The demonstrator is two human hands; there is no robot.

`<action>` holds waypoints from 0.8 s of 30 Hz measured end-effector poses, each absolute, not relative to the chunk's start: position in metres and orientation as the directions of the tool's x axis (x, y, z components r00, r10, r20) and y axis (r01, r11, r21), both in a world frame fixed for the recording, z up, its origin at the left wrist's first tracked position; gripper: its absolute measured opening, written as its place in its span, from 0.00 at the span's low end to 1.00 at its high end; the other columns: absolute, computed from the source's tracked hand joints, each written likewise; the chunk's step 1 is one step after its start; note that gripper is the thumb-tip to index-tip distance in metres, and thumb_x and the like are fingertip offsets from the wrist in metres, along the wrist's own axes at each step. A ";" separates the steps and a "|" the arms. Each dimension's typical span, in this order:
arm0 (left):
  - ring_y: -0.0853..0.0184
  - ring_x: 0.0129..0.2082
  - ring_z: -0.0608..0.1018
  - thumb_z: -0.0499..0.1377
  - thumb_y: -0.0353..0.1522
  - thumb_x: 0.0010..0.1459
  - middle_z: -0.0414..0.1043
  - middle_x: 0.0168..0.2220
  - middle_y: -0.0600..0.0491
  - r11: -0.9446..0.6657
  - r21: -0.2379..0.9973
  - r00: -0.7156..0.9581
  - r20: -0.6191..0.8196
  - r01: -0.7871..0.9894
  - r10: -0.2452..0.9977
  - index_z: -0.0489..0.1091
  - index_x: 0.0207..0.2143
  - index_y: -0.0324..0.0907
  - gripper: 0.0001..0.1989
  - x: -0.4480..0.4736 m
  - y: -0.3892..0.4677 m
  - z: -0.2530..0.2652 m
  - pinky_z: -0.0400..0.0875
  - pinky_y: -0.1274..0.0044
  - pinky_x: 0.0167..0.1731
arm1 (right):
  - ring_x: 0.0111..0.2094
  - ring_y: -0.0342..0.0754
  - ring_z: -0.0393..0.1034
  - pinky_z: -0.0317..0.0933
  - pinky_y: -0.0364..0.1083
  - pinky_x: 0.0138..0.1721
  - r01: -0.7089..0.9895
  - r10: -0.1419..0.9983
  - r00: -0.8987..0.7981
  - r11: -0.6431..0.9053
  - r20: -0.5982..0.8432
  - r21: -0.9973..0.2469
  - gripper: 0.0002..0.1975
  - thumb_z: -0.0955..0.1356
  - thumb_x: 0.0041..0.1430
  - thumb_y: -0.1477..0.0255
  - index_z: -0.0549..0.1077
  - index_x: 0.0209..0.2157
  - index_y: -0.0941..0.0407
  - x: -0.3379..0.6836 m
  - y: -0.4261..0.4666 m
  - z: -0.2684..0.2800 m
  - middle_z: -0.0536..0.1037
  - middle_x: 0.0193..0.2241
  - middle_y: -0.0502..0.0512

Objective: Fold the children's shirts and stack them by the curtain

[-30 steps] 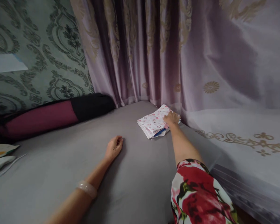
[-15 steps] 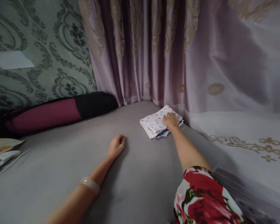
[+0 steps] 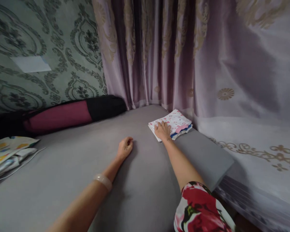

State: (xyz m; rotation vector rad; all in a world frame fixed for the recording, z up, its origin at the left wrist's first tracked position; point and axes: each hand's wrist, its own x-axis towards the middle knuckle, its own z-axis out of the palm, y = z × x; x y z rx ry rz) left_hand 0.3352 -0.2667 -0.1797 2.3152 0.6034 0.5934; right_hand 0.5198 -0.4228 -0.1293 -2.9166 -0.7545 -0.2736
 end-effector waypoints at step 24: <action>0.68 0.40 0.78 0.53 0.21 0.55 0.78 0.40 0.46 -0.336 0.908 0.683 0.080 0.251 0.726 0.73 0.43 0.35 0.15 0.290 -0.240 -0.168 0.71 0.77 0.46 | 0.65 0.58 0.48 0.46 0.60 0.60 0.718 0.714 0.696 -0.690 0.076 -0.088 0.27 0.53 0.68 0.64 0.59 0.63 0.61 0.395 -0.347 -0.162 0.56 0.65 0.65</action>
